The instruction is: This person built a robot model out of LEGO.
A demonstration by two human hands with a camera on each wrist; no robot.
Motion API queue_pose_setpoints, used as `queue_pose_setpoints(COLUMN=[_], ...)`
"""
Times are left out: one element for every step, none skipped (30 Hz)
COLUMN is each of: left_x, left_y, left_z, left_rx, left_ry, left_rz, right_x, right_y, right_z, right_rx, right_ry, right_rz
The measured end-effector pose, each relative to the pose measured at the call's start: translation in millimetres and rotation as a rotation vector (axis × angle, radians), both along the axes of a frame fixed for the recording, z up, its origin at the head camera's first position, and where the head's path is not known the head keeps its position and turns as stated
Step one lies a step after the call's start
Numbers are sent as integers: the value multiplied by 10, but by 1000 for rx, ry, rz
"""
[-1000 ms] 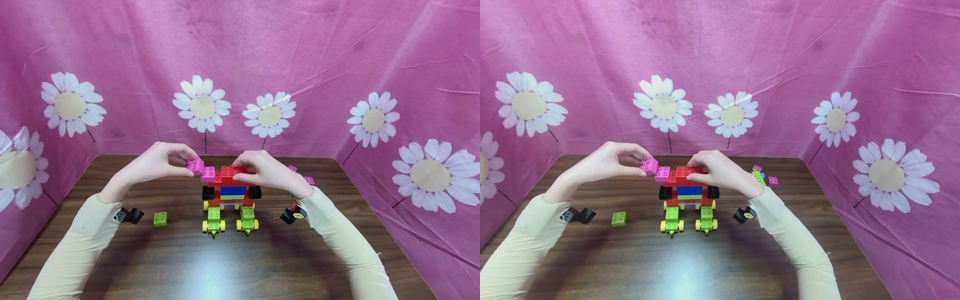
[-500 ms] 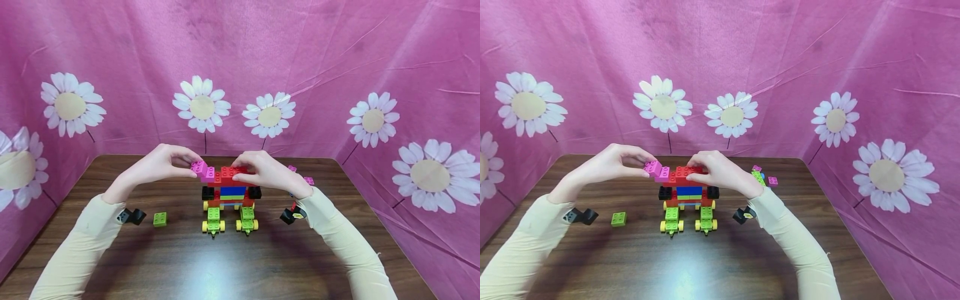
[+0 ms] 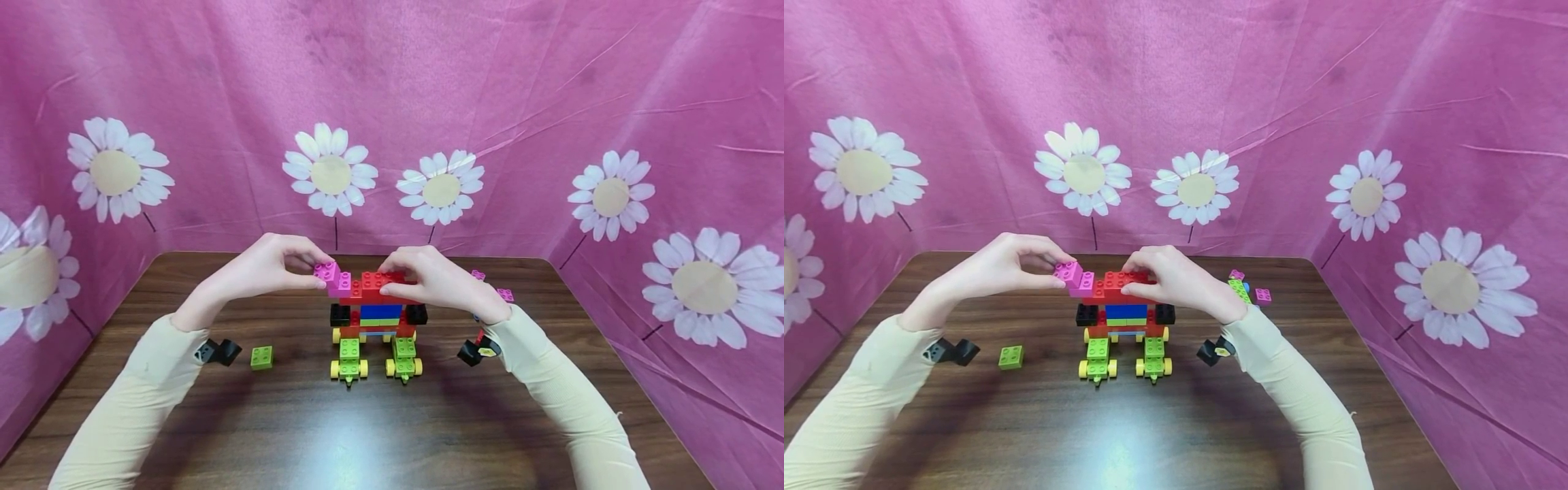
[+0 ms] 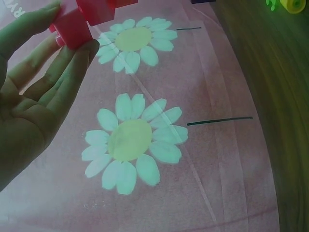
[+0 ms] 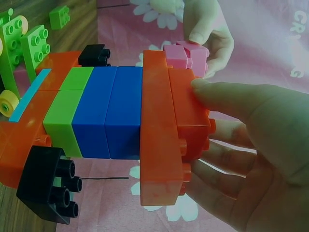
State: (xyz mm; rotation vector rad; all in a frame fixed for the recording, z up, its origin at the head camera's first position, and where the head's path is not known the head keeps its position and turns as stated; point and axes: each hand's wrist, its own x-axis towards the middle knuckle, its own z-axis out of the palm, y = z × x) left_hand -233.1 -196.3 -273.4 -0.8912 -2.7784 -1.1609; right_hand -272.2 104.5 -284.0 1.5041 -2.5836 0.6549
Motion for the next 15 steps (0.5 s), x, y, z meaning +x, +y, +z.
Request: queue_pose_setpoints(left_x=[-2,-4,-5,-5,-4,-5,-7,-7,-6,-5,-5,-6,-6,-5,-7], left_y=[3,5,8,9,10,10,11,12,14,15,17,19,22,25,29], left_z=[-3,-6,-7,-9,-8,-10,-11,-10,-9,-8,-8,-9,-8,-7,-6], left_rx=[1,0,-2,-5,-9,-13,-19,-24,-29,-32,-36,-40,-42,-46,-51], left_ry=[2,4,8,12,18,24,31,38,44,48,51,54,56,60,67], left_rz=[0,0,2,2,3,4,6,7,8,9,9,10,10,9,8], right_x=[-1,-3,-5,-7,-7,-8,-9,-9,-9,-9,-8,-9,-9,-9,-7], right_y=[1,1,1,1,0,-1,-1,-3,-4,-5,-5,-5,-5,-4,-3], right_z=[1,1,1,1,1,1,0,-1,-3,-4,-5,-8,-10,-11,-12], right_rx=[-1,-1,-3,-4,-6,-7,-9,-9,-10,-11,-12,-13,-14,-14,-14], right_ry=[0,0,0,1,1,2,3,4,5,6,8,9,8,8,7], right_rz=[2,2,4,6,9,12,14,16,18,18,19,20,19,18,16])
